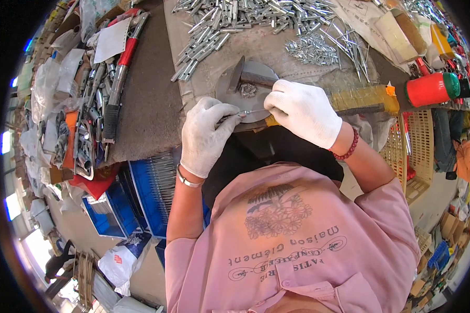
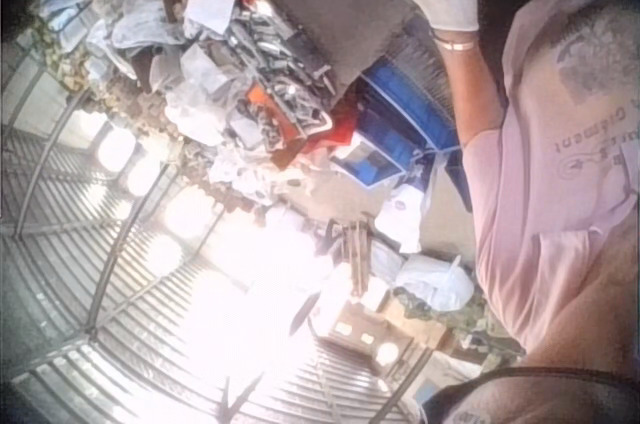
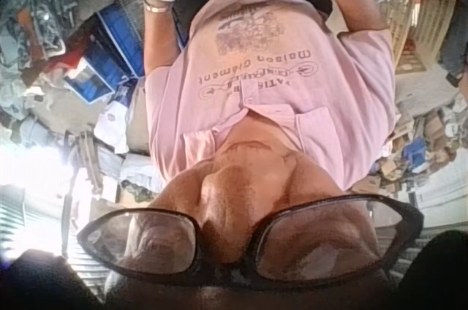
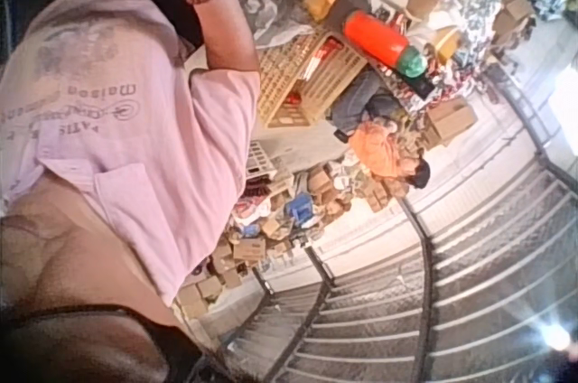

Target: Assembling small metal hardware components using a hammer on a metal plate.

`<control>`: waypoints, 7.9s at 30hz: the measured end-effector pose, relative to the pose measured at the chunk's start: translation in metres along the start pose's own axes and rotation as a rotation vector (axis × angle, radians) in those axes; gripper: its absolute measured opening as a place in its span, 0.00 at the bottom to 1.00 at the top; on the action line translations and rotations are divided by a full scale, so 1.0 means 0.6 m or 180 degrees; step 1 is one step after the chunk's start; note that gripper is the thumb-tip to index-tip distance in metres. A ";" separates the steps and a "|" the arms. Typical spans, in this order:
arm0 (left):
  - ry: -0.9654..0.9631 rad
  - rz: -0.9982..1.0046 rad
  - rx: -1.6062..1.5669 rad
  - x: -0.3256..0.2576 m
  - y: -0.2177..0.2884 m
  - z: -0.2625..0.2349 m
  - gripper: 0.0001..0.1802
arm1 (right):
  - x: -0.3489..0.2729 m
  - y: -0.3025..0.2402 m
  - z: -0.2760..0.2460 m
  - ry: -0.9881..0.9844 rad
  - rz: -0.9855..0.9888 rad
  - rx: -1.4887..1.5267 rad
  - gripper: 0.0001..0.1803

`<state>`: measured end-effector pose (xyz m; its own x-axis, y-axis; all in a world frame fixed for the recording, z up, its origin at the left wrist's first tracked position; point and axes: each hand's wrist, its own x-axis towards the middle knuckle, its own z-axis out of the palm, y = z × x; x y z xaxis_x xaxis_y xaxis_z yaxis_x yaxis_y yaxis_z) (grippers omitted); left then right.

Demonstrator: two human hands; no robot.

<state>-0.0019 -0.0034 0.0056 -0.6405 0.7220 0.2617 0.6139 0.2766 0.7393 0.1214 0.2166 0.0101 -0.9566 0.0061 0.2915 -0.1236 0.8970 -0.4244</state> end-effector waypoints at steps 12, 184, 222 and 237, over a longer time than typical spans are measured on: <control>0.0043 0.0195 -0.0078 -0.004 -0.025 0.012 0.10 | 0.013 0.011 0.023 0.0128 -0.0360 0.0383 0.01; 0.3308 -0.4554 0.1112 -0.631 -0.456 -0.092 0.25 | -0.016 -0.060 0.041 -0.0314 0.1737 0.2854 0.24; -0.0964 -0.0938 -0.0149 0.138 -0.128 -0.123 0.15 | -0.147 0.069 -0.110 0.0833 0.1412 0.0937 0.09; -0.0132 0.0491 0.1024 0.114 -0.092 -0.078 0.10 | -0.121 0.255 -0.133 0.0757 0.2935 -0.1190 0.09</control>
<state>-0.1012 0.0010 0.0115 -0.5138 0.7941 0.3247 0.8200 0.3432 0.4581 0.1931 0.3890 -0.0075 -0.5553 0.8148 0.1667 0.7633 0.5789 -0.2868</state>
